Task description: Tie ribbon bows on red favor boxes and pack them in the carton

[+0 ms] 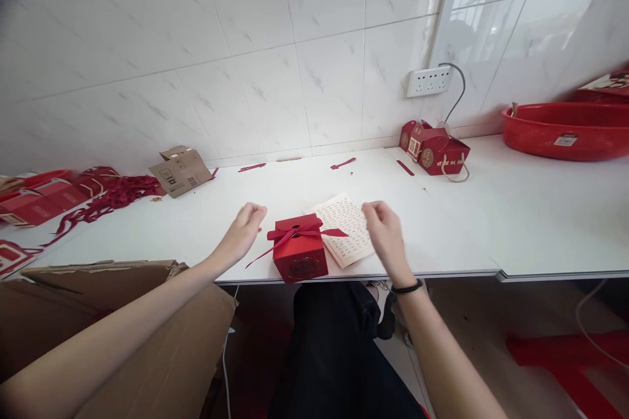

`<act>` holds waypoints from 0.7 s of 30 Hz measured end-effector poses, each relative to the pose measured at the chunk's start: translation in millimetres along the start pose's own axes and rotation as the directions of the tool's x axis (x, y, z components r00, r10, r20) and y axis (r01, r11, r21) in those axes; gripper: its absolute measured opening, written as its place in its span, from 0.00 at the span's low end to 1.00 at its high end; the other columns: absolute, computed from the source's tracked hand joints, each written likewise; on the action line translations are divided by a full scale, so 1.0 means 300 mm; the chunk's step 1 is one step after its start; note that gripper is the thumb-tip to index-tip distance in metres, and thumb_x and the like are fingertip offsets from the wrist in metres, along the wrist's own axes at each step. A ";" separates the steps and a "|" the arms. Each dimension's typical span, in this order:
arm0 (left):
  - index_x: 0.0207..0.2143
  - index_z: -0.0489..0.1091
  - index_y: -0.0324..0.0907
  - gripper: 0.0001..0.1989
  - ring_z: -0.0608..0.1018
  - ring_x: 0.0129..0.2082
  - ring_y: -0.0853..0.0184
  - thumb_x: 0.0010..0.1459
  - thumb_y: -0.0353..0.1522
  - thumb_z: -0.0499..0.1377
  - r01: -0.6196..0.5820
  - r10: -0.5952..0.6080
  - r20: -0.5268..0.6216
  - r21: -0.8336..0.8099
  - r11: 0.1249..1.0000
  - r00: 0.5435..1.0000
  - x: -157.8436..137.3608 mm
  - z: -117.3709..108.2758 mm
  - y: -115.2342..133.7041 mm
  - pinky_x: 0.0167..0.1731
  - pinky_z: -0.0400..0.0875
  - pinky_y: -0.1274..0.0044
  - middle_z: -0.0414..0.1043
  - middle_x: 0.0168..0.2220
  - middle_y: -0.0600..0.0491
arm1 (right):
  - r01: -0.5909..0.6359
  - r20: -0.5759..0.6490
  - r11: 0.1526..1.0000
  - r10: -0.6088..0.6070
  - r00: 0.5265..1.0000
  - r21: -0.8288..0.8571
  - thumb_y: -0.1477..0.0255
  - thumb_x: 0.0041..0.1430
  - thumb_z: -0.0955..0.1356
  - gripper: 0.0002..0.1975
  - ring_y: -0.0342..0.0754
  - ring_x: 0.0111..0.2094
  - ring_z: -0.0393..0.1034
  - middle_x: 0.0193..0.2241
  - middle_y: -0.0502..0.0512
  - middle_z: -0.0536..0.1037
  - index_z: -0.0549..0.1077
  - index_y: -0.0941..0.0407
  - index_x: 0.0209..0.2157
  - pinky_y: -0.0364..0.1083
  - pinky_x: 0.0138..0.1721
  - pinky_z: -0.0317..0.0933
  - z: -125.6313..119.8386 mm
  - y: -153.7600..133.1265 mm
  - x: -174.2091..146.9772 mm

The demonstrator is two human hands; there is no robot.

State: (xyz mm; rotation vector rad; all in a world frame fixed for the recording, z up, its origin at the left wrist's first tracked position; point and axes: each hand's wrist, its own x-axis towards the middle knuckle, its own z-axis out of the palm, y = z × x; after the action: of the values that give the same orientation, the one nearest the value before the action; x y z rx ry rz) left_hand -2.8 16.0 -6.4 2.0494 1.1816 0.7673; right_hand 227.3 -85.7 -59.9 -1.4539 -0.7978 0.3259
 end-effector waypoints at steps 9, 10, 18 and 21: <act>0.59 0.51 0.47 0.38 0.53 0.60 0.49 0.48 0.49 0.58 -0.618 0.332 0.579 0.410 0.671 0.745 -0.022 0.042 0.074 0.56 0.52 0.58 0.50 0.61 0.45 | 0.179 0.197 0.624 -0.041 0.980 -0.761 0.65 0.52 0.66 0.12 0.56 0.38 0.66 0.34 0.63 0.70 0.69 0.59 0.35 0.51 0.40 0.59 -0.117 0.184 0.120; 0.59 0.51 0.48 0.36 0.55 0.59 0.50 0.51 0.47 0.57 -0.600 0.306 0.582 0.417 0.683 0.753 -0.028 0.046 0.073 0.56 0.53 0.59 0.50 0.61 0.46 | 0.180 0.206 0.620 -0.030 0.978 -0.764 0.67 0.53 0.64 0.10 0.56 0.37 0.67 0.34 0.63 0.70 0.68 0.59 0.34 0.51 0.40 0.59 -0.113 0.196 0.115; 0.57 0.56 0.44 0.30 0.66 0.52 0.56 0.54 0.44 0.56 -0.251 0.221 0.198 0.136 0.958 0.955 -0.091 -0.235 0.010 0.52 0.62 0.66 0.60 0.56 0.45 | 0.083 0.157 0.692 0.045 0.987 -0.717 0.65 0.50 0.59 0.17 0.57 0.36 0.69 0.31 0.62 0.72 0.66 0.56 0.41 0.53 0.36 0.60 -0.149 0.238 0.124; 0.56 0.56 0.39 0.27 0.72 0.45 0.58 0.57 0.41 0.53 -0.082 0.048 -0.144 -0.241 0.967 0.988 -0.148 -0.412 -0.047 0.44 0.68 0.70 0.67 0.48 0.45 | 0.068 0.146 0.691 0.055 0.988 -0.720 0.64 0.52 0.60 0.17 0.54 0.29 0.70 0.30 0.65 0.73 0.65 0.51 0.44 0.52 0.32 0.59 -0.182 0.263 0.151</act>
State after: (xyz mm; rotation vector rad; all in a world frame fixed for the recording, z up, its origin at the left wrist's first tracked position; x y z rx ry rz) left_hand -121.0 11.5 52.5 1.8613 1.0376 1.0467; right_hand 315.9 -87.4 -118.4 -2.1940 -1.1373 0.1081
